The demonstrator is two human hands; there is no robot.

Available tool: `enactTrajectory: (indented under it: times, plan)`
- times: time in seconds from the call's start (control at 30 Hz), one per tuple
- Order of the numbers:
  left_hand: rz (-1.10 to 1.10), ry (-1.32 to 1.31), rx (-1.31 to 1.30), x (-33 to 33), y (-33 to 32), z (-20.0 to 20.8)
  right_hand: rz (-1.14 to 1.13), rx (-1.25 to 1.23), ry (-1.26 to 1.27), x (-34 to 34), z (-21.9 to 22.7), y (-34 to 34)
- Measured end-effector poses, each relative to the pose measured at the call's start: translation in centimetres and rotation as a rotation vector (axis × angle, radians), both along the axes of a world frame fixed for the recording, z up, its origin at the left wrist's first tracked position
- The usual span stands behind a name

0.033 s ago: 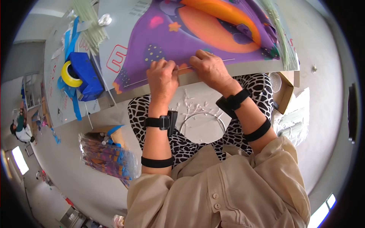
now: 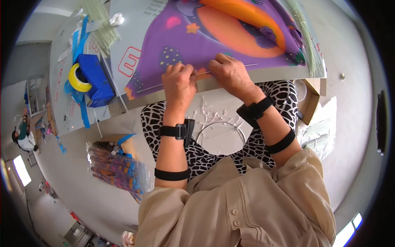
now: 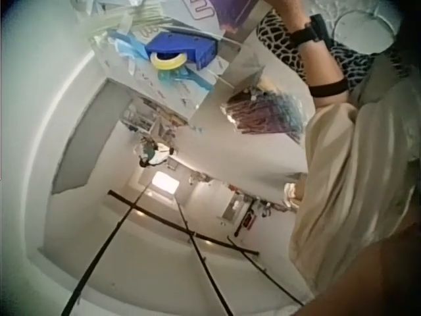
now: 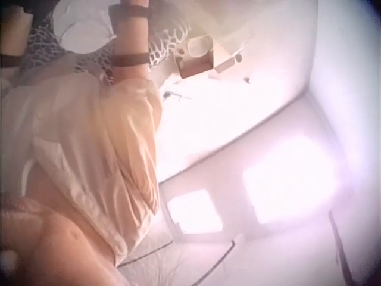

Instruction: Assembling a kite by attaching structural rods and securing them with tape and string.

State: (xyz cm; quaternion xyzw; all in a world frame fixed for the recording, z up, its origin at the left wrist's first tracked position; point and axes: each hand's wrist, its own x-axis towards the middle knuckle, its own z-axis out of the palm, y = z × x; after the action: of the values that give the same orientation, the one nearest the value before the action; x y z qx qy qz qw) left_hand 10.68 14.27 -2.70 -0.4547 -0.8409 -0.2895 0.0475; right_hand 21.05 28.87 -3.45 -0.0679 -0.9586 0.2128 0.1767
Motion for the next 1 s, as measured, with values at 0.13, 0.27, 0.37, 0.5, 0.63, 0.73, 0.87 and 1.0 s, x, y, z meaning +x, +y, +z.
enactTrajectory:
  times: [0.13,0.27,0.37,0.5,0.63,0.73,0.87,1.0]
  plan:
    - [0.000,-0.021,-0.026,0.0,0.0,-0.1,0.002,-0.010,-0.027,0.2,0.4,0.1]
    - [0.028,-0.005,-0.071,-0.1,-0.1,-0.3,0.012,0.012,-0.029,0.0,0.5,0.0]
    - [0.033,-0.039,-0.051,0.1,-0.2,-0.2,0.013,-0.009,-0.026,-0.1,0.8,-0.1]
    - [0.043,-0.092,0.018,-0.2,-1.2,0.4,0.035,-0.019,-0.013,-0.2,0.9,-0.1]
    - [0.112,-0.080,0.132,-0.9,-3.9,2.5,0.069,-0.006,-0.067,-0.2,1.0,0.3]
    - [0.320,0.007,0.189,-2.6,-8.9,2.8,0.088,-0.005,-0.096,-0.3,1.1,0.5]
    - [0.805,-0.183,-0.146,-3.8,-16.2,2.1,0.072,0.009,-0.045,0.0,2.3,0.1]
    - [0.861,-0.625,-0.012,-4.3,-21.7,-2.3,-0.040,-0.213,0.058,-1.6,4.1,-3.9]
